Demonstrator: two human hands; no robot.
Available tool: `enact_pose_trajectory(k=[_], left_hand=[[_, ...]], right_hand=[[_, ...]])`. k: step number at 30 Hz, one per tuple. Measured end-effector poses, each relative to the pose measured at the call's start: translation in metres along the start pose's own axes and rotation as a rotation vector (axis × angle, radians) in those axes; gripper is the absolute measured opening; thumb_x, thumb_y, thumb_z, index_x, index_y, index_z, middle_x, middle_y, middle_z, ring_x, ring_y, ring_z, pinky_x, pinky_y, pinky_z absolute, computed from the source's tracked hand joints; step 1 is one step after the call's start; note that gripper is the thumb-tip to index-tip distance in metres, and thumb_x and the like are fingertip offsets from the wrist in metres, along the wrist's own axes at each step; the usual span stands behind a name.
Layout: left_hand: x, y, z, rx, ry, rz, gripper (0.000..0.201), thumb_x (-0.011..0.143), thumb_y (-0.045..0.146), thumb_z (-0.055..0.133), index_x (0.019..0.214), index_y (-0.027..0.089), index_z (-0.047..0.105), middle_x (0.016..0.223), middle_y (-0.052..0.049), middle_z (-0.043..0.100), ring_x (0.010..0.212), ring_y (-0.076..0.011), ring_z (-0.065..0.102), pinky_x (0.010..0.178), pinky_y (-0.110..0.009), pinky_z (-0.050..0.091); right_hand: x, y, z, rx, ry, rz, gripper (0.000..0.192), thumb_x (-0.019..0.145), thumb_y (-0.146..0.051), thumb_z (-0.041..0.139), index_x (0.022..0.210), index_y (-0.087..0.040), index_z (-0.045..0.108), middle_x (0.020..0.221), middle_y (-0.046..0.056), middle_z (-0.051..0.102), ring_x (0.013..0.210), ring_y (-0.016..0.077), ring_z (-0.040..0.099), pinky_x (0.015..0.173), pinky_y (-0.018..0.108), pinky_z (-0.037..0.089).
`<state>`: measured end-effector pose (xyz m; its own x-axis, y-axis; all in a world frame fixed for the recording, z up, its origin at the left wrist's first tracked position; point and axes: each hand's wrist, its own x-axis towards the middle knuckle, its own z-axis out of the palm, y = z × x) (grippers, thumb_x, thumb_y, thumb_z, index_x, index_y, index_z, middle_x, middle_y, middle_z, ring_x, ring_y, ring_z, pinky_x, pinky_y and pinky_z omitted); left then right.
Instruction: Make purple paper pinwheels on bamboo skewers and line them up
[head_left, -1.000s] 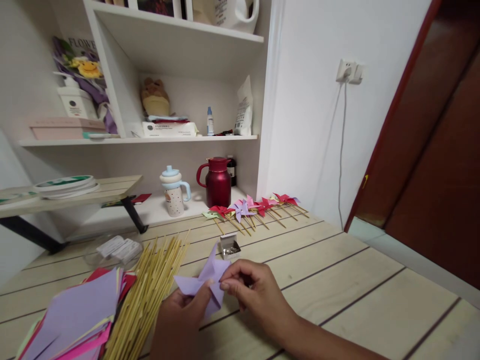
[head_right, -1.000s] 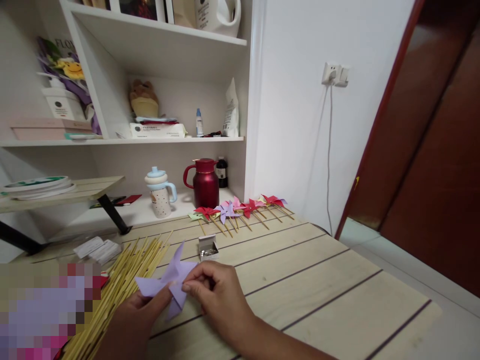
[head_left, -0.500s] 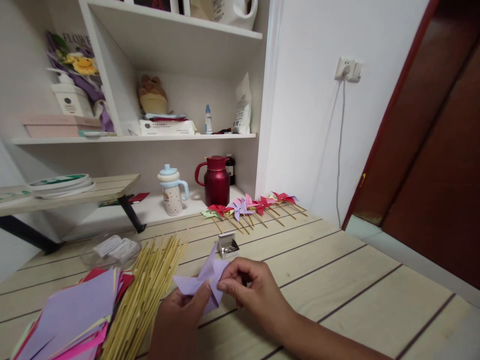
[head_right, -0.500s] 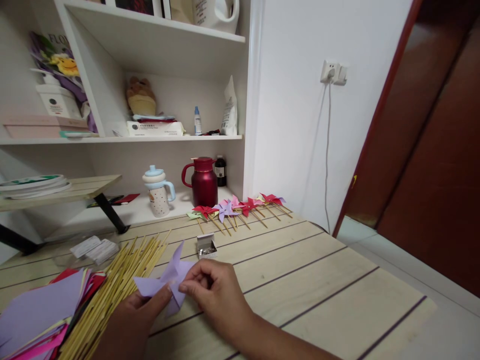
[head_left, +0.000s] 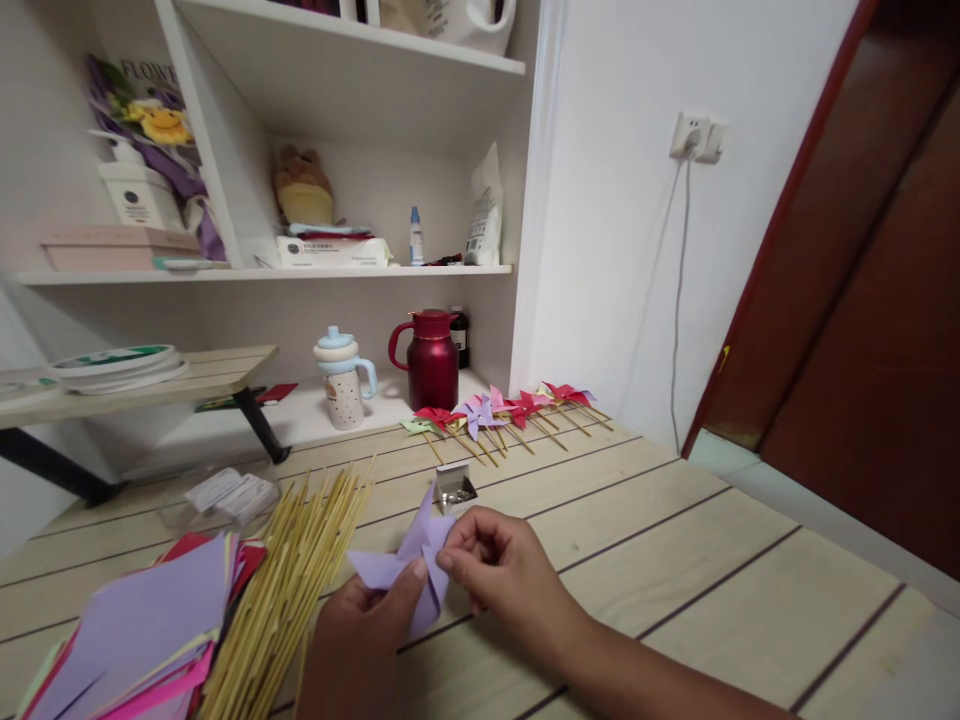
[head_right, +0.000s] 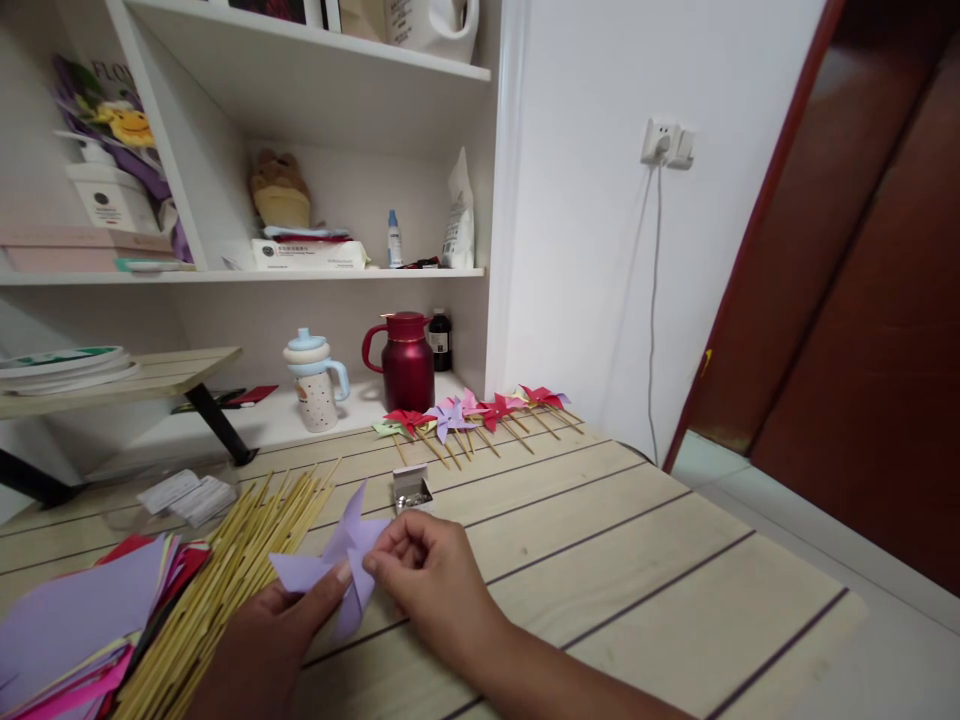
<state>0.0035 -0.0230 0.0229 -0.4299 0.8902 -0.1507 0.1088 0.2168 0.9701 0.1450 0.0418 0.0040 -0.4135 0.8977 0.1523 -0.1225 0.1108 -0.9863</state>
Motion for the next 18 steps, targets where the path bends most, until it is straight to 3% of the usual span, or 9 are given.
enact_pose_trajectory(k=[4, 8, 12, 18], left_hand=[[0.0003, -0.0027, -0.0014, -0.044, -0.030, -0.050, 0.036, 0.063, 0.048, 0.076, 0.076, 0.014, 0.077, 0.068, -0.007, 0.076, 0.074, -0.0284, 0.069, 0.071, -0.035, 0.049], [-0.0004, -0.0013, -0.0003, -0.074, -0.060, -0.048, 0.038, 0.060, 0.052, 0.078, 0.063, 0.015, 0.072, 0.056, -0.003, 0.069, 0.061, -0.0213, 0.059, 0.065, -0.032, 0.046], [-0.0015, 0.0003, 0.0036, -0.185, -0.125, -0.067, 0.039, 0.055, 0.054, 0.079, 0.050, 0.019, 0.064, 0.051, 0.000, 0.061, 0.059, -0.0178, 0.052, 0.065, -0.031, 0.044], [-0.0015, -0.0028, 0.0042, -0.180, -0.120, -0.064, 0.040, 0.052, 0.055, 0.080, 0.048, 0.020, 0.060, 0.050, 0.002, 0.056, 0.054, -0.0149, 0.043, 0.061, -0.030, 0.039]], right_hand=[[0.0013, 0.0004, 0.0004, 0.003, 0.003, 0.013, 0.025, 0.071, -0.036, 0.073, 0.068, -0.017, 0.057, 0.052, -0.009, 0.045, 0.042, 0.0052, 0.038, 0.038, 0.017, 0.033], [0.0017, 0.0010, 0.0010, 0.002, 0.004, 0.005, 0.023, 0.070, -0.033, 0.072, 0.066, -0.017, 0.056, 0.051, -0.009, 0.045, 0.042, 0.0047, 0.037, 0.038, 0.016, 0.034], [0.0028, 0.0015, 0.0011, 0.029, 0.011, 0.032, 0.026, 0.069, -0.036, 0.073, 0.065, -0.018, 0.055, 0.051, -0.009, 0.044, 0.041, 0.0046, 0.038, 0.037, 0.016, 0.035], [0.0049, 0.0025, 0.0015, 0.019, 0.018, 0.046, 0.026, 0.069, -0.036, 0.073, 0.065, -0.017, 0.055, 0.050, -0.009, 0.045, 0.040, 0.0053, 0.040, 0.037, 0.016, 0.034]])
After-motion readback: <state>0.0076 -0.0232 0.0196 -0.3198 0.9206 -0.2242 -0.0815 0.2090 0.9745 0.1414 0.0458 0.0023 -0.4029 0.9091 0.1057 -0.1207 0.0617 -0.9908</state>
